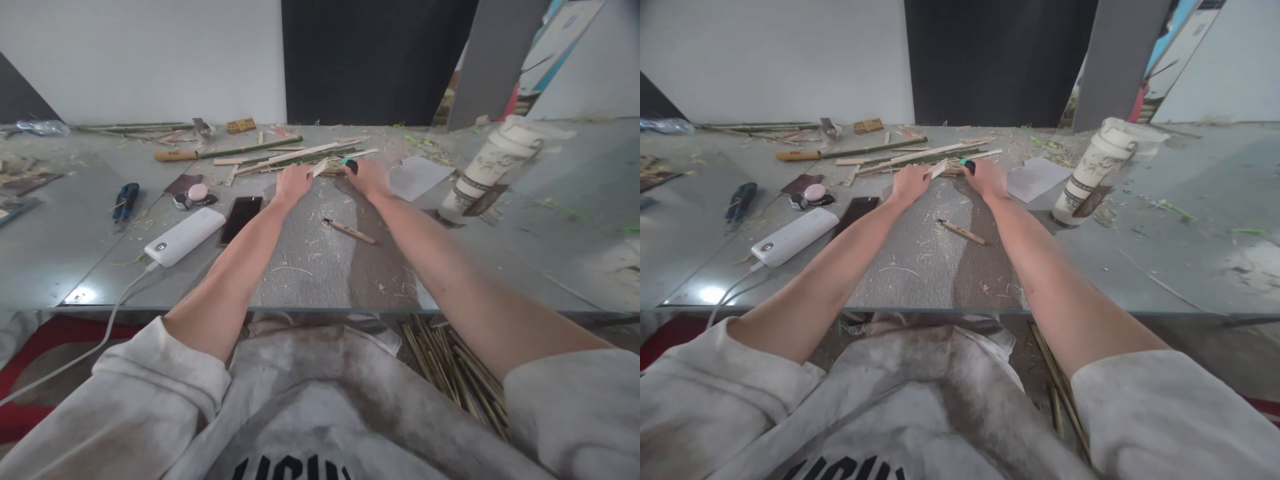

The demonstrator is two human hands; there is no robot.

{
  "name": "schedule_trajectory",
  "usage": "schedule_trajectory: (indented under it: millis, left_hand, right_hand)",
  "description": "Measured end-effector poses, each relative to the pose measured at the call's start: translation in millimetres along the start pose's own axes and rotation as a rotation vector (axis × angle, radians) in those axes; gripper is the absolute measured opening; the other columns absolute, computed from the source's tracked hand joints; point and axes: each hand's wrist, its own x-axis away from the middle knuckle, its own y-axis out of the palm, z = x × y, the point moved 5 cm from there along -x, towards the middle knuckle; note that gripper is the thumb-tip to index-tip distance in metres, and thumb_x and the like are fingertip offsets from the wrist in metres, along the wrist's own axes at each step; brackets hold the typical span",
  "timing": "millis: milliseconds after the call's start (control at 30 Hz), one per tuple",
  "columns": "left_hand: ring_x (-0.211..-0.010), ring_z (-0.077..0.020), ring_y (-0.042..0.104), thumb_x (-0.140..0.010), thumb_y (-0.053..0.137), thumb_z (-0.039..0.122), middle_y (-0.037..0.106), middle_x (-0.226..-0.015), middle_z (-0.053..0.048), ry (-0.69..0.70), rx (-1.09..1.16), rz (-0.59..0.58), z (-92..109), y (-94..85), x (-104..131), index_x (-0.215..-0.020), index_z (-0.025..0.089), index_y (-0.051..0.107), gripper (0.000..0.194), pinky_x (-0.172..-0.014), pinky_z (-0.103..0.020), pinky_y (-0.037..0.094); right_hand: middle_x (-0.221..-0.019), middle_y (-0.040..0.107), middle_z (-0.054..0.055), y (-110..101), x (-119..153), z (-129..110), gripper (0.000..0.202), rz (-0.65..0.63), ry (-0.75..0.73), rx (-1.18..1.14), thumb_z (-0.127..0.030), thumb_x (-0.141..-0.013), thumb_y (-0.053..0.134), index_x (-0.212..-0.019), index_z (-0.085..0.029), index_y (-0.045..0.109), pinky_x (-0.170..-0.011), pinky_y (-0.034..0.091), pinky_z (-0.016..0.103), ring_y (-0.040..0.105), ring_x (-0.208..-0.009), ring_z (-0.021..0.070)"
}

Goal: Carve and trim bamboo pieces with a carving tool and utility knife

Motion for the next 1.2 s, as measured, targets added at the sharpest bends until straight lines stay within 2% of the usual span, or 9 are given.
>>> schedule_trajectory:
  millis: [133, 300, 500, 700, 933, 1100, 1200]
  left_hand:
    - [-0.143, -0.0315, 0.083, -0.120, 0.087, 0.051, 0.080, -0.163, -0.015, -0.005, 0.002, -0.010, 1.9, -3.0, 3.7, -0.160, 0.021, 0.079, 0.051, -0.122, -0.056, 0.076]
    - [-0.143, -0.0319, 0.083, -0.120, 0.088, 0.051, 0.080, -0.164, -0.015, -0.018, 0.003, -0.016, 4.2, -7.1, 6.5, -0.161, 0.021, 0.079, 0.052, -0.123, -0.057, 0.076]
    - [-0.143, -0.0320, 0.083, -0.119, 0.088, 0.051, 0.080, -0.163, -0.015, -0.022, 0.005, -0.026, 3.5, -7.1, 6.9, -0.160, 0.021, 0.079, 0.052, -0.122, -0.057, 0.076]
    - [-0.144, -0.0321, 0.083, -0.119, 0.088, 0.051, 0.080, -0.164, -0.015, -0.017, 0.010, -0.007, 2.5, -4.4, 7.0, -0.161, 0.021, 0.079, 0.052, -0.123, -0.057, 0.076]
    - [-0.143, -0.0317, 0.083, -0.120, 0.088, 0.051, 0.080, -0.164, -0.015, -0.008, -0.025, -0.005, 3.0, -5.2, 7.8, -0.160, 0.021, 0.079, 0.051, -0.123, -0.057, 0.076]
    - [-0.143, -0.0318, 0.083, -0.120, 0.088, 0.051, 0.080, -0.164, -0.015, -0.016, -0.039, -0.009, 2.9, -6.1, 8.6, -0.161, 0.021, 0.079, 0.052, -0.122, -0.057, 0.076]
    - [-0.143, -0.0319, 0.083, -0.119, 0.088, 0.051, 0.080, -0.164, -0.015, -0.016, -0.039, -0.012, 3.0, -6.5, 8.9, -0.161, 0.021, 0.079, 0.052, -0.122, -0.057, 0.076]
  right_hand:
    - [-0.153, 0.085, 0.034, -1.4, 2.1, -1.3, 0.074, -0.006, -0.001, 0.003, -0.073, -0.128, 0.049, -0.159, -0.015, 0.083, -0.124, 0.062, 0.068, 0.079, -0.147, 0.0543]
    - [-0.151, 0.085, 0.034, -2.7, 2.8, -1.3, 0.073, -0.011, 0.008, -0.002, -0.073, -0.127, 0.050, -0.157, -0.016, 0.084, -0.123, 0.063, 0.066, 0.079, -0.146, 0.0535]
    - [-0.148, 0.085, 0.035, -2.5, 1.9, -1.6, 0.079, -0.024, 0.004, -0.021, -0.078, -0.127, 0.048, -0.158, -0.015, 0.084, -0.124, 0.062, 0.072, 0.080, -0.145, 0.0563]
    - [-0.148, 0.086, 0.034, -2.8, 4.0, -1.5, 0.076, 0.005, 0.011, -0.016, -0.076, -0.127, 0.048, -0.158, -0.016, 0.084, -0.120, 0.064, 0.066, 0.079, -0.144, 0.0538]
    - [-0.151, 0.086, 0.035, -3.8, 5.9, -1.3, 0.073, 0.006, 0.010, -0.003, -0.071, -0.127, 0.049, -0.160, -0.015, 0.083, -0.123, 0.062, 0.070, 0.081, -0.144, 0.0558]
    - [-0.150, 0.087, 0.032, -4.6, 6.8, -1.7, 0.074, 0.003, 0.005, 0.010, -0.073, -0.127, 0.048, -0.158, -0.017, 0.085, -0.121, 0.063, 0.066, 0.080, -0.145, 0.0540]
    - [-0.148, 0.087, 0.033, -5.6, 7.2, -2.7, 0.070, 0.000, 0.003, 0.014, -0.069, -0.128, 0.050, -0.156, -0.016, 0.085, -0.119, 0.064, 0.064, 0.081, -0.143, 0.0536]
